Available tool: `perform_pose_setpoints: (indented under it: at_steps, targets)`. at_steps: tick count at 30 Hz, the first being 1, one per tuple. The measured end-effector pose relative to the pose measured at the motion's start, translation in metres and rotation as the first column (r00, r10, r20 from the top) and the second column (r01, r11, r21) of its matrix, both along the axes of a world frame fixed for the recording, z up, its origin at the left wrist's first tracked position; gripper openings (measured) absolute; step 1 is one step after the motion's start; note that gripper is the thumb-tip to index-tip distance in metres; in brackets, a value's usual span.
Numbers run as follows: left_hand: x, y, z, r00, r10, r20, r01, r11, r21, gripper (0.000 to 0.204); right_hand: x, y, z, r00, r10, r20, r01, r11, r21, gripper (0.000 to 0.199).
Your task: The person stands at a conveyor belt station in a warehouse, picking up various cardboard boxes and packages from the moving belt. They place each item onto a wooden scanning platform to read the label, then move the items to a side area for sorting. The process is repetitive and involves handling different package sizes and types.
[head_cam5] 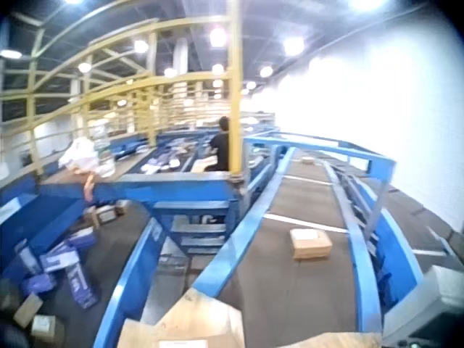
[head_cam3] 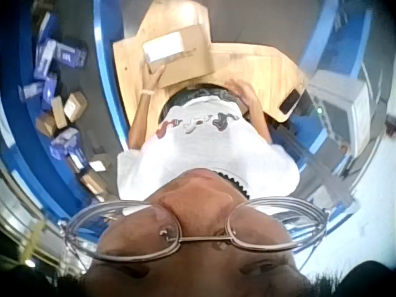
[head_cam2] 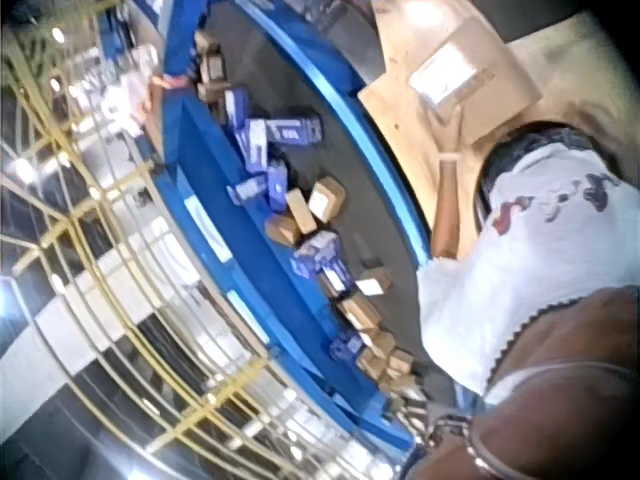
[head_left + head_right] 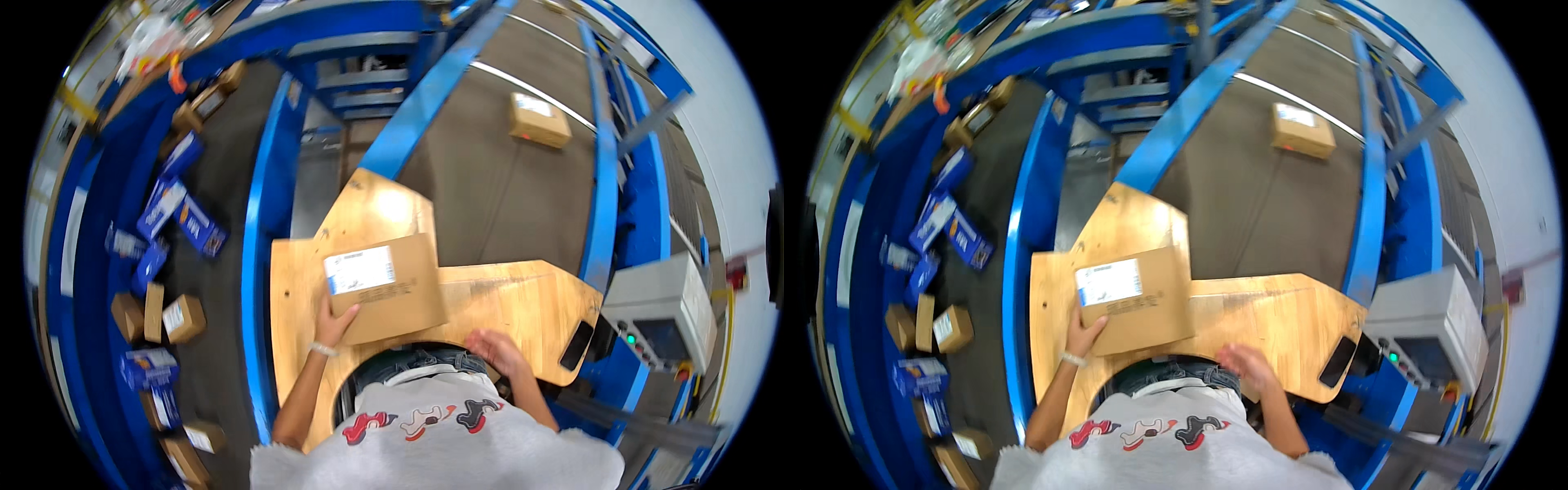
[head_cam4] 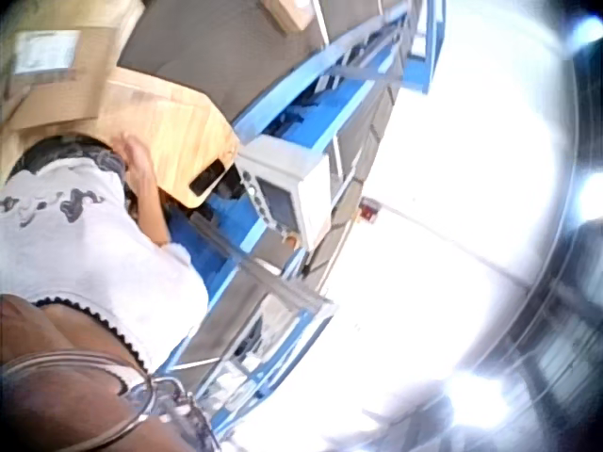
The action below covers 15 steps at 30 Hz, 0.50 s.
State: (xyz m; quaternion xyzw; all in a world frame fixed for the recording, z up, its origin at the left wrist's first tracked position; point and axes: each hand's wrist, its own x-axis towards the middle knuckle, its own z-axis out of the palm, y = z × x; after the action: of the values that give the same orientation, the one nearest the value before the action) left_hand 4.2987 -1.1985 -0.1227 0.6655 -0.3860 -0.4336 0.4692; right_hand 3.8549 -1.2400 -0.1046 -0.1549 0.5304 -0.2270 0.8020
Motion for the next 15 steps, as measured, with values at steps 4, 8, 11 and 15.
perform_pose_setpoints:
  at_steps: [4,8,11,15]
  targets:
    - [-0.071,-0.039,0.007,0.985,-0.104,0.14,0.124,0.982,-0.139,0.094,0.04,0.021,0.041,0.997,-0.061,0.054,0.062,0.998,-0.031,0.046]
    - [-0.172,-0.062,-0.035,0.885,-0.335,0.325,0.364,0.931,-0.031,0.115,0.079,0.016,0.01,0.988,-0.144,-0.056,0.132,0.975,-0.178,0.064]
    - [-0.163,-0.082,-0.058,0.828,-0.56,-0.042,0.556,0.828,-0.077,0.096,0.082,-0.035,-0.055,0.923,-0.349,-0.165,0.265,0.884,-0.386,0.057]
    - [-0.072,-0.058,-0.017,0.852,-0.3,-0.429,0.23,0.951,-0.208,0.072,0.0,-0.206,-0.14,0.952,-0.268,-0.15,0.168,0.863,-0.476,0.055]
